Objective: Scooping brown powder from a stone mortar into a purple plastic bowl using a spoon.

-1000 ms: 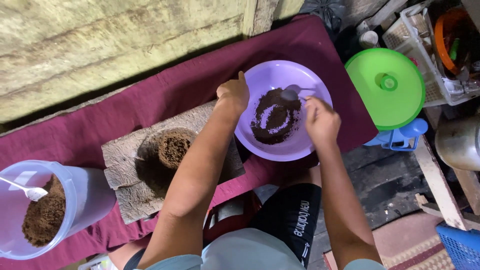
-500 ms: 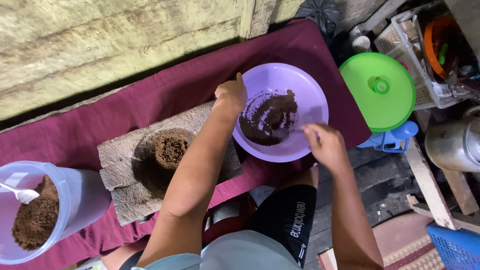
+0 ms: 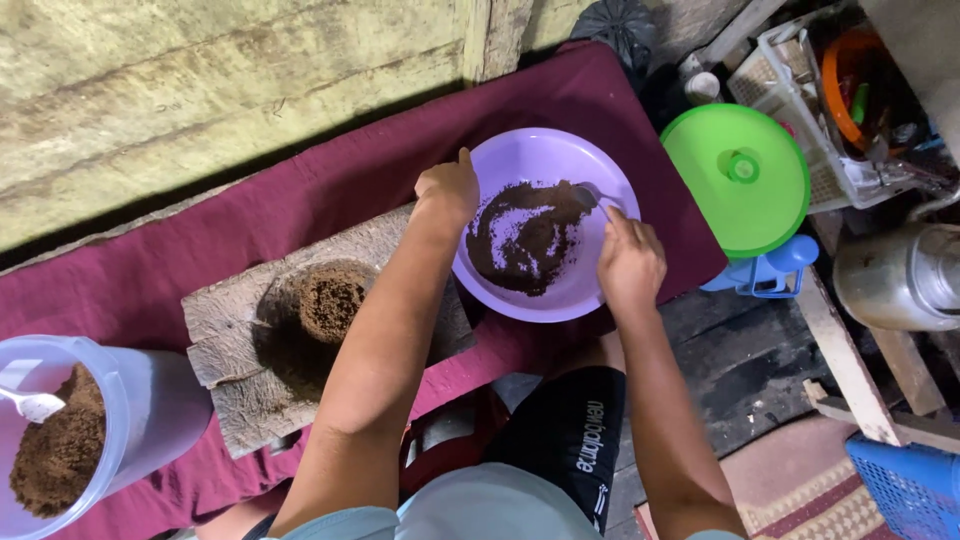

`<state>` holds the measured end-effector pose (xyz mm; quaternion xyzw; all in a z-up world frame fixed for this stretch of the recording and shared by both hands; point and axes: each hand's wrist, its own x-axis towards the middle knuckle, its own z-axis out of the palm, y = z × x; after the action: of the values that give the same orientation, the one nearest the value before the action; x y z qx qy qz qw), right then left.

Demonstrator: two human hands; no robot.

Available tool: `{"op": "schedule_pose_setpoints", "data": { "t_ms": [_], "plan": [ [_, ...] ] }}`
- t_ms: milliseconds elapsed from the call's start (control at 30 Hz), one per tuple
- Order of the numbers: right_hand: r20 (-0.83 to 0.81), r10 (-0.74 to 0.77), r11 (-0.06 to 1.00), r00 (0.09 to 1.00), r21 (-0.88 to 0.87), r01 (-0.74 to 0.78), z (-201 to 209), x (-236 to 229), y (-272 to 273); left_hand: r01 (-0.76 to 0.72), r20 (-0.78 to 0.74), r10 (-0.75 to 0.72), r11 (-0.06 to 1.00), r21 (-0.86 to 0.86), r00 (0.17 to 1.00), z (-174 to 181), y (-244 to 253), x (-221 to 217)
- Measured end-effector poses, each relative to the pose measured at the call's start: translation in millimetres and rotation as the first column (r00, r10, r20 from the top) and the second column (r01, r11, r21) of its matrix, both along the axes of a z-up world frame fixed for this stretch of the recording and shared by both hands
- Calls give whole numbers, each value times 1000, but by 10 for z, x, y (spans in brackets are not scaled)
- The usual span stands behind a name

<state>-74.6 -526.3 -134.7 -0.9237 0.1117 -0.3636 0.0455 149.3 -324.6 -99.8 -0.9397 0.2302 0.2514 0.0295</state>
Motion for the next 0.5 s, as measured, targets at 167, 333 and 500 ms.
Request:
{"op": "schedule_pose_setpoints", "data": {
  "t_ms": [167,333,500],
  "plan": [
    [-31,243,931,970,287,-224,17,246,221,13,21,-13,1000,18,1000,-16,-7,2],
    [-122,480,732,869,602,-320,344,139,507,8,15,-9,1000,16,1000,60,0,-2],
    [-104,551,536,828,804,-256,776,-44,530,42,9,-42,999,21,999,169,19,-36]
  ]
}}
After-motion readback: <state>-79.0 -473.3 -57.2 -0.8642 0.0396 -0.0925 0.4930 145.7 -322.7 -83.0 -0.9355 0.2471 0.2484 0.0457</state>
